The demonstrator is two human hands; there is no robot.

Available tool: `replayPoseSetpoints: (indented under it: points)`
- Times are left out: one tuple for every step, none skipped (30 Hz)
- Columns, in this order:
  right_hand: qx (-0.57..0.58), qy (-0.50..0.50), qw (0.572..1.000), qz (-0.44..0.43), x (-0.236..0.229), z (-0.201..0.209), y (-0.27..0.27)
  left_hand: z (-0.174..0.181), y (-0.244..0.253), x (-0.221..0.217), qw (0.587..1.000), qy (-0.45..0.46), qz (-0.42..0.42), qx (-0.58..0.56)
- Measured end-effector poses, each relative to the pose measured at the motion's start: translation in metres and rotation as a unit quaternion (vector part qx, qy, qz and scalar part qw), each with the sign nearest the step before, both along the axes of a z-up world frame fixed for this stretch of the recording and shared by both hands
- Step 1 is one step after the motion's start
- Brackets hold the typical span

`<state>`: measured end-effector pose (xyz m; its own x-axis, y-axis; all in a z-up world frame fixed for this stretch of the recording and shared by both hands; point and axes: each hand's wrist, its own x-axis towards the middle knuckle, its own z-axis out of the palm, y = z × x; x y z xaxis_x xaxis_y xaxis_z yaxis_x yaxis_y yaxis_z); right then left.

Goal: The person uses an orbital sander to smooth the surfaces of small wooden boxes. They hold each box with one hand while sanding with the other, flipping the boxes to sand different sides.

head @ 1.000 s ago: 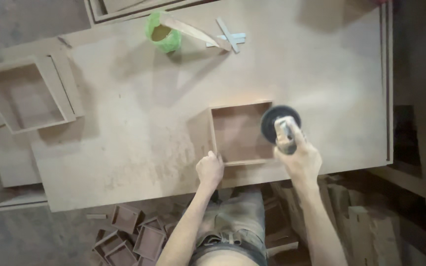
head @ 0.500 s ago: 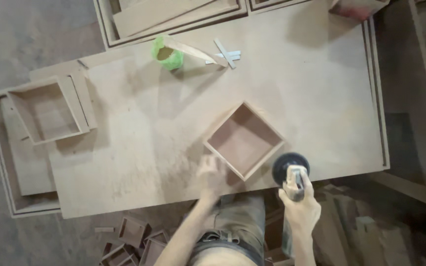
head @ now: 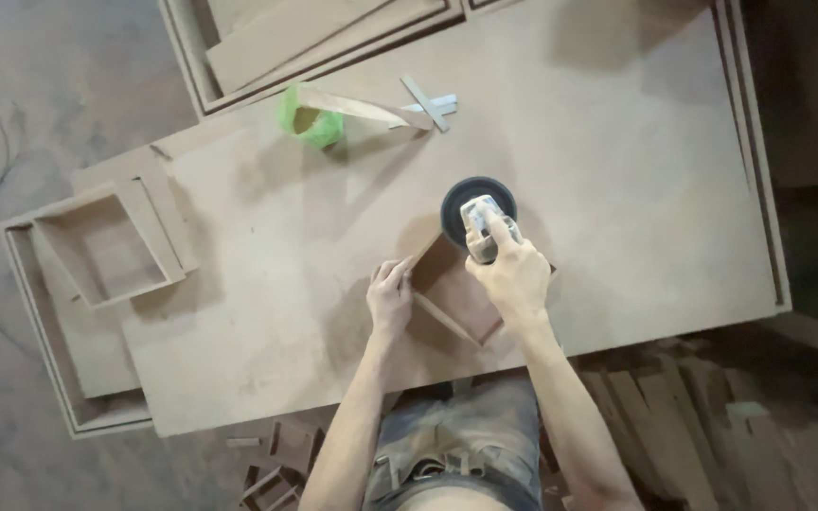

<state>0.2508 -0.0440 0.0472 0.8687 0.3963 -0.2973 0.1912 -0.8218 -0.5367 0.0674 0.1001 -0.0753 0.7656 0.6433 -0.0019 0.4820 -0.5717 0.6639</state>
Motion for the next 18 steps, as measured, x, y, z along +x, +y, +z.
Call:
replayPoseSetpoints:
  points:
    - [0.005, 0.002, 1.000, -0.002, 0.000, 0.001, -0.004, -0.001, -0.001, 0.001, 1.000, -0.002, -0.002, 0.001]
    - [0.010, 0.004, 1.000, -0.005, -0.001, 0.001, -0.011, -0.001, -0.002, 0.001, 1.000, 0.000, 0.001, -0.002]
    - [0.015, 0.004, 1.000, -0.008, -0.002, 0.003, -0.017, 0.000, -0.003, 0.002, 1.000, -0.002, 0.003, -0.005]
    - [0.026, -0.001, 1.000, -0.015, -0.004, 0.005, -0.025, 0.001, -0.004, 0.002, 1.000, -0.003, 0.005, -0.007]
    - [0.040, -0.008, 0.999, -0.021, -0.007, 0.007, -0.033, 0.002, -0.004, 0.004, 1.000, 0.001, 0.004, -0.009]
    - [0.054, -0.015, 0.998, -0.026, -0.010, 0.009, -0.041, 0.004, -0.004, 0.005, 1.000, 0.004, 0.004, -0.010]
    - [0.031, 0.005, 0.999, -0.038, -0.012, 0.010, -0.049, 0.005, -0.003, 0.005, 1.000, 0.007, 0.005, -0.009]
    - [0.008, 0.025, 0.998, -0.050, -0.014, 0.011, -0.058, 0.006, -0.002, 0.004, 1.000, 0.011, -0.001, -0.007]
    - [-0.016, 0.046, 0.997, -0.063, -0.017, 0.011, -0.067, 0.007, -0.002, 0.003, 1.000, 0.016, -0.008, -0.006]
    - [-0.011, 0.036, 0.997, -0.069, -0.020, 0.010, -0.074, 0.007, -0.002, 0.002, 1.000, 0.020, -0.016, -0.005]
    - [-0.006, 0.024, 0.997, -0.075, -0.023, 0.010, -0.082, 0.008, -0.002, 0.001, 1.000, 0.020, -0.016, -0.003]
    - [-0.001, 0.012, 0.997, -0.082, -0.025, 0.010, -0.090, 0.008, -0.003, 0.001, 1.000, 0.019, -0.017, 0.000]
    - [-0.008, 0.012, 0.996, -0.089, -0.029, 0.009, -0.098, 0.008, -0.003, 0.002, 1.000, 0.018, -0.018, 0.002]
    - [-0.015, 0.012, 0.995, -0.096, -0.032, 0.007, -0.106, 0.007, -0.003, 0.002, 1.000, 0.019, -0.018, 0.002]
    - [-0.022, 0.013, 0.994, -0.103, -0.036, 0.007, -0.114, 0.007, -0.004, 0.004, 1.000, 0.020, -0.017, 0.002]
    - [-0.014, 0.004, 0.994, -0.112, -0.042, 0.007, -0.122, 0.007, -0.005, 0.005, 1.000, 0.021, -0.017, 0.002]
    - [-0.005, -0.005, 0.993, -0.120, -0.048, 0.006, -0.129, 0.008, -0.005, 0.005, 1.000, 0.017, -0.018, 0.006]
    - [0.004, -0.015, 0.992, -0.127, -0.055, 0.007, -0.137, 0.009, -0.005, 0.004, 1.000, 0.013, -0.019, 0.010]
